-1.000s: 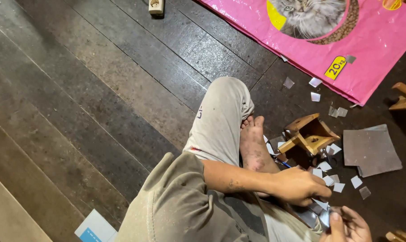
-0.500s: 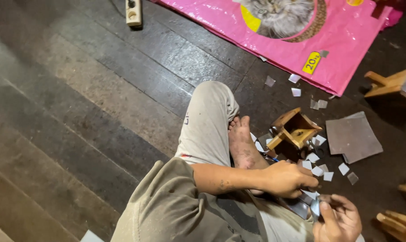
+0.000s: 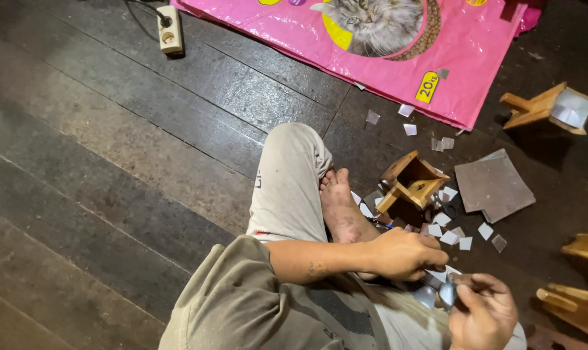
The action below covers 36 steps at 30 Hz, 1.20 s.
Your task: Applying small white adhesive pieces to the interior of wooden lantern frames while sitting on the floor.
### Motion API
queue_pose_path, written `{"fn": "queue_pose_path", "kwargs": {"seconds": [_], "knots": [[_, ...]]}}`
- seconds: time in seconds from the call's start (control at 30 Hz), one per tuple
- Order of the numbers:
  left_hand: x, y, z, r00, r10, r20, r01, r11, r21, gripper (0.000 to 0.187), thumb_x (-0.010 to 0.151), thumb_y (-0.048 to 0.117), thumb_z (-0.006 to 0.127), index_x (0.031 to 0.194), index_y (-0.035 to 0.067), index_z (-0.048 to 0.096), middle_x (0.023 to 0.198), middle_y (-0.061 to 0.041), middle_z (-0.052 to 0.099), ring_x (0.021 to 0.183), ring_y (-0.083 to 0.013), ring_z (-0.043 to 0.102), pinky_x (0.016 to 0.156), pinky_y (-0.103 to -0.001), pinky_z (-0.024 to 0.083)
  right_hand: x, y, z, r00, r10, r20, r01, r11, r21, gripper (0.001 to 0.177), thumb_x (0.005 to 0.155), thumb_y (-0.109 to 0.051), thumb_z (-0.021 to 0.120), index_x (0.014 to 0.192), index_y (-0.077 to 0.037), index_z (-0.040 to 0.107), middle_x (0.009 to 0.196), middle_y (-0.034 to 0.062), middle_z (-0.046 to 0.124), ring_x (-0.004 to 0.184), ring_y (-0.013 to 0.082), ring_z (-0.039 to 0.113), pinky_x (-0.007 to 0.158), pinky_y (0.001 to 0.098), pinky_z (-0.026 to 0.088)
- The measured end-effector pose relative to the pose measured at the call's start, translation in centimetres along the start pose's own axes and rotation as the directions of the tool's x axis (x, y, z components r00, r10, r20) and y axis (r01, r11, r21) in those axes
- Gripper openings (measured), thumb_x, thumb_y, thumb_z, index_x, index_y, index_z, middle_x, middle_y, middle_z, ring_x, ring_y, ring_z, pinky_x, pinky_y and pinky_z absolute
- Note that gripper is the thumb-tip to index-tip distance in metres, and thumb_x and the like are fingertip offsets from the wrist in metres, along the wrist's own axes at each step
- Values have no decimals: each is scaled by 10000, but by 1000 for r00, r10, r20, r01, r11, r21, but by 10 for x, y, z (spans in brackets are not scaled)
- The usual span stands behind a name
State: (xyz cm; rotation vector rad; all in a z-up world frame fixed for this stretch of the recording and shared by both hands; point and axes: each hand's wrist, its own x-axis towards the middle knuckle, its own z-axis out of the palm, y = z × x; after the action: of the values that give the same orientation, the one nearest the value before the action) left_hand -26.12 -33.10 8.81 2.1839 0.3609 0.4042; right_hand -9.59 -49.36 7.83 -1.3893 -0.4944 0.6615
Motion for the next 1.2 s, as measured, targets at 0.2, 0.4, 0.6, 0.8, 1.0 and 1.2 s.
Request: {"fn": "queue_pose_path", "kwargs": {"seconds": [0.2,0.4,0.6,0.8,1.0,1.2], "knots": [[-10,15,-50,974,212,-76,-212,977,2,285,654,161,675,934,131,636,946,-72,707,920,-320,686,727,-458,500,1,-28,-19,999,-42,-17,42,999,23,605,917,-181,681,1489,-45,537,1027,238,662,879,261,707,873,360,619],[-8,14,-51,863,299,-407,-261,954,147,110,795,194,668,889,233,625,965,43,625,819,-197,696,718,-314,584,-15,-75,69,851,-332,407,502,743,-443,468,717,-137,906,1115,54,752,1057,187,690,811,189,587,730,297,514],[-5,25,-56,794,321,-516,-351,935,42,123,769,95,633,840,186,590,919,6,635,740,-241,665,637,-354,570,-19,-87,83,754,-503,423,656,602,-454,206,903,-35,799,1041,104,735,1023,231,669,939,365,706,814,454,583],[-7,32,-57,789,329,-519,-378,926,12,168,725,82,661,857,158,592,955,-14,657,801,-266,682,661,-381,582,-19,-99,98,666,-579,470,746,503,-437,150,873,55,790,992,117,723,978,247,658,877,404,700,784,496,589],[-5,38,-61,765,310,-564,-390,920,-23,87,787,91,658,843,136,609,892,-47,646,721,-294,659,623,-385,565,-15,-96,106,556,-680,478,813,326,-482,72,911,135,754,965,101,722,966,218,678,821,355,714,717,449,587],[-6,60,-87,759,344,-552,-352,931,96,171,791,185,743,942,134,681,900,-71,567,723,-288,621,661,-390,546,-4,-100,103,436,-749,498,863,191,-468,121,895,165,767,882,45,755,895,217,680,700,341,687,611,429,576]]}}
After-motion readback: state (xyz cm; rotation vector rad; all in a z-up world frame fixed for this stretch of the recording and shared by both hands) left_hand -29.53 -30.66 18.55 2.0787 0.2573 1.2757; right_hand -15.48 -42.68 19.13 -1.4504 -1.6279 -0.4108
